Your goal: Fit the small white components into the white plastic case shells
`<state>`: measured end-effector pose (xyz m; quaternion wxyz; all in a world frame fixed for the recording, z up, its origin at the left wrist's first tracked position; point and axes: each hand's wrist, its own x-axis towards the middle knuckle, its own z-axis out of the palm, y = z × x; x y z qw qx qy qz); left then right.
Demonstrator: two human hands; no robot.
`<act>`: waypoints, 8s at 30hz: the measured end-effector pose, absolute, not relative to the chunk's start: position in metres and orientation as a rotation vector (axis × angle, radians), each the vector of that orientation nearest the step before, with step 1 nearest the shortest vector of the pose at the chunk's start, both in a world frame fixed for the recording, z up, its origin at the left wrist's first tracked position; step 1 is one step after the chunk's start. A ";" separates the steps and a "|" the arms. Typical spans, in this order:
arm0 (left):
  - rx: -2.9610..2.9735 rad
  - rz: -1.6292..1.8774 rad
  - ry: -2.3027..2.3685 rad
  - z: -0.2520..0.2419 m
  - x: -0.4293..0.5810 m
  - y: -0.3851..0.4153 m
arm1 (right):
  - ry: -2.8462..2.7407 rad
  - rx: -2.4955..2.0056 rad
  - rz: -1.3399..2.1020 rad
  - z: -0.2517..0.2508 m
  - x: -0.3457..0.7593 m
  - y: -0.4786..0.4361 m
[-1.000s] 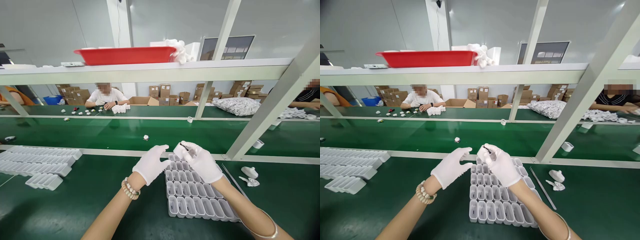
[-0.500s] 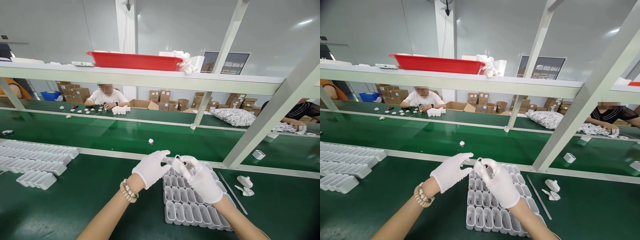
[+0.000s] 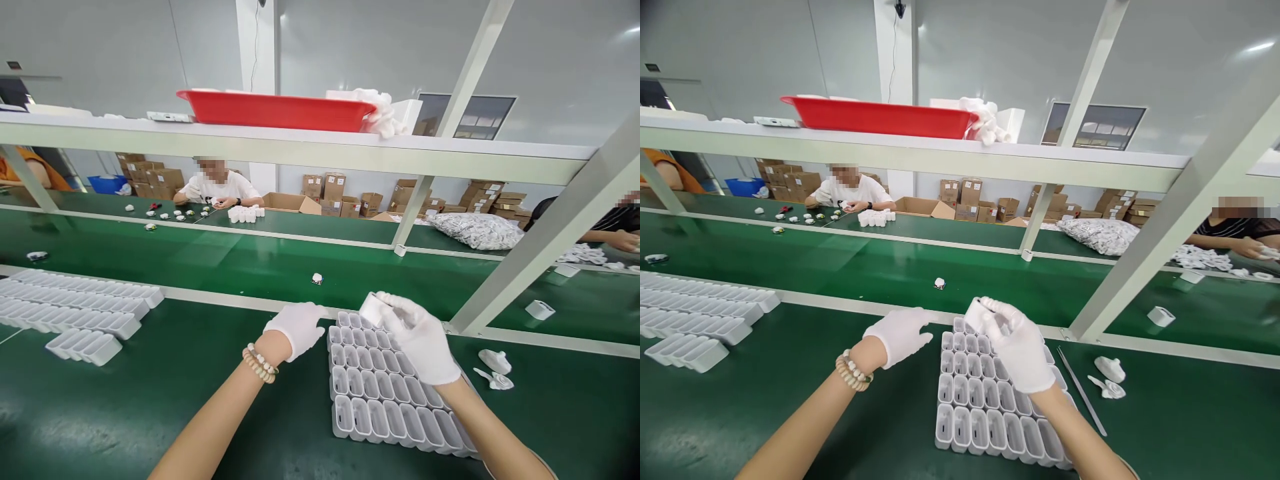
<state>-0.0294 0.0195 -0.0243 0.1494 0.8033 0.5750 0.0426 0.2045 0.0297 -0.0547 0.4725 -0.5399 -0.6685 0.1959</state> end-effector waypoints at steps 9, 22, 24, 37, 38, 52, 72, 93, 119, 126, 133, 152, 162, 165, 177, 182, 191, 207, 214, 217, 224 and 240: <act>2.402 -0.049 1.510 -0.058 -0.007 0.028 | -1.691 -1.740 0.384 -0.072 0.215 0.145; 2.236 0.135 1.540 -0.063 -0.008 0.036 | -2.025 -2.153 0.366 -0.111 0.229 0.199; 2.198 0.208 1.548 -0.060 -0.011 0.037 | -2.125 -2.067 0.395 -0.115 0.216 0.211; 1.738 1.154 1.422 -0.028 -0.039 0.035 | -2.064 -1.640 0.827 -0.120 0.184 0.240; 1.725 1.187 1.379 -0.027 -0.038 0.032 | -2.030 -1.618 0.855 -0.119 0.186 0.236; 2.295 1.222 1.213 0.007 -0.039 -0.003 | -1.569 -0.887 1.297 -0.043 0.202 0.101; 2.735 1.076 1.000 0.018 -0.036 -0.035 | -1.918 -0.636 0.739 -0.008 0.188 -0.017; 2.919 1.048 1.046 0.025 -0.031 -0.036 | -1.837 -0.936 0.825 -0.006 0.180 -0.026; 2.604 1.396 1.144 0.011 -0.025 -0.039 | -2.040 -0.777 0.302 -0.026 0.169 -0.030; 2.628 1.449 1.164 0.009 -0.022 -0.041 | -2.044 -0.745 0.137 -0.024 0.165 -0.034; 2.662 1.449 1.037 0.002 -0.017 -0.038 | -1.920 -0.730 0.159 -0.029 0.163 -0.038; 2.687 1.491 0.996 0.004 -0.008 -0.044 | -1.880 -0.737 0.215 -0.044 0.155 -0.035; 1.866 1.258 0.766 -0.004 -0.020 -0.027 | -1.933 -0.748 0.636 -0.005 0.171 -0.042; 1.689 1.098 0.638 -0.006 -0.026 -0.022 | -1.948 -0.852 0.768 0.010 0.177 -0.043; 1.530 0.802 0.522 -0.011 -0.028 -0.014 | -2.019 -0.881 0.699 -0.006 0.186 -0.021; 1.427 0.746 0.461 -0.016 -0.027 -0.011 | -2.055 -0.833 0.684 -0.012 0.191 -0.017; 1.376 0.735 0.457 -0.019 -0.028 -0.009 | -2.071 -0.843 0.825 0.000 0.191 -0.023; 1.404 0.626 0.557 -0.016 -0.024 -0.008 | -2.276 -0.921 0.760 0.001 0.190 -0.021; 1.373 0.644 0.551 -0.015 -0.025 -0.008 | -2.088 -0.849 1.041 0.001 0.195 -0.016; 1.385 0.650 0.578 -0.016 -0.026 -0.007 | -2.118 -0.802 0.972 0.001 0.197 -0.015; 1.562 0.570 0.701 -0.012 -0.028 -0.006 | -2.339 -0.843 0.571 0.002 0.193 -0.027; 1.939 1.116 1.094 -0.010 -0.009 -0.020 | -1.828 -1.164 0.923 -0.002 0.170 -0.031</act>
